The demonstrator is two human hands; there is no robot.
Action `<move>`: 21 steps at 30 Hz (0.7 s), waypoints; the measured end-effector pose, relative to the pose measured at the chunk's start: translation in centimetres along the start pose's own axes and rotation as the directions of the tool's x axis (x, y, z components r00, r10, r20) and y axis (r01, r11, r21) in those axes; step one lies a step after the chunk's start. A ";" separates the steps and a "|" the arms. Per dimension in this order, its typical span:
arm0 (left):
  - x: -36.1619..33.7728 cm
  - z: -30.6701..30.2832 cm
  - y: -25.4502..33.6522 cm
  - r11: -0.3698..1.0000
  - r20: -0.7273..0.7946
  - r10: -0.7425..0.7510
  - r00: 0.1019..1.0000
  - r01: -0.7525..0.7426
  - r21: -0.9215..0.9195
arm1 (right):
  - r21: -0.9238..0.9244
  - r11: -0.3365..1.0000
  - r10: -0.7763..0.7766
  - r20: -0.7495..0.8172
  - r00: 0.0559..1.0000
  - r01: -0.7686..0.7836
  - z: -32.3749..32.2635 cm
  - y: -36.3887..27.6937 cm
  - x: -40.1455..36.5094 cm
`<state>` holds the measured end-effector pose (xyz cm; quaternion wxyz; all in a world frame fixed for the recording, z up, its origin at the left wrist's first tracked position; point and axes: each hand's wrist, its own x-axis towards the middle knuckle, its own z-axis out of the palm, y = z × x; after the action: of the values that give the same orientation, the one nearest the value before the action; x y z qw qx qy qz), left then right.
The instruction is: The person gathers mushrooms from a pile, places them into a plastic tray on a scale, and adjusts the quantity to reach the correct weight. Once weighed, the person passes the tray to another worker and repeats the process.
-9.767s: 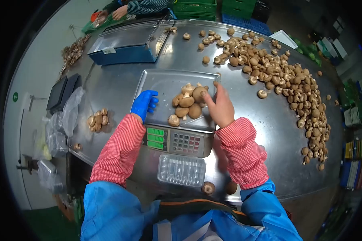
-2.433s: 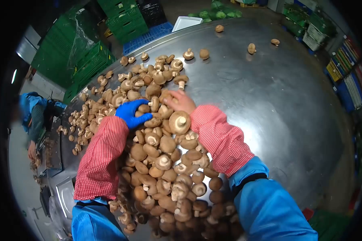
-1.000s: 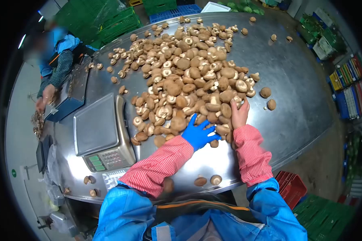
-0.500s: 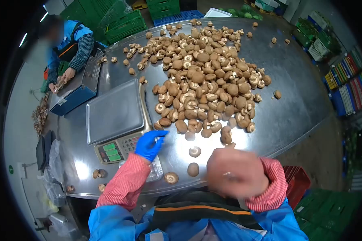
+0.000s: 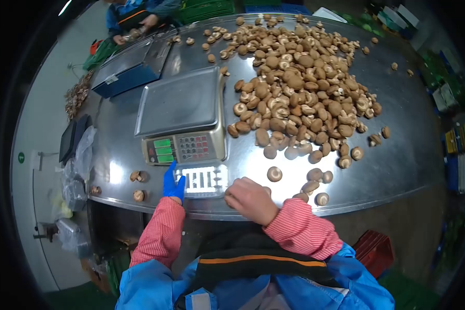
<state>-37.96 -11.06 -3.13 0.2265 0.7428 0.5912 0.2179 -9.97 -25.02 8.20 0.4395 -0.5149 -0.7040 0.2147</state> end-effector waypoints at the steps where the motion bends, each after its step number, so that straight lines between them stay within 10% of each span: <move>1: 0.1 0.9 -0.9 0.995 -0.001 -0.022 1.000 0.021 -0.100 | -0.068 0.997 -0.022 0.033 0.999 0.024 1.6 0.8 -0.3; 7: -1.0 5.1 5.3 0.947 0.069 0.035 0.997 -0.011 -0.320 | -0.467 0.883 0.161 0.387 0.908 0.043 8.5 5.1 -1.4; 21: 0.1 1.8 3.9 0.894 0.306 0.296 0.905 -0.149 -0.422 | -0.267 0.960 0.171 0.338 0.925 -0.080 5.4 2.5 0.8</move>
<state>-33.80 -11.83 -2.29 0.4474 0.7737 0.3935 0.2152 -13.22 -22.59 3.84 0.2214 -0.5624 -0.7586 0.2432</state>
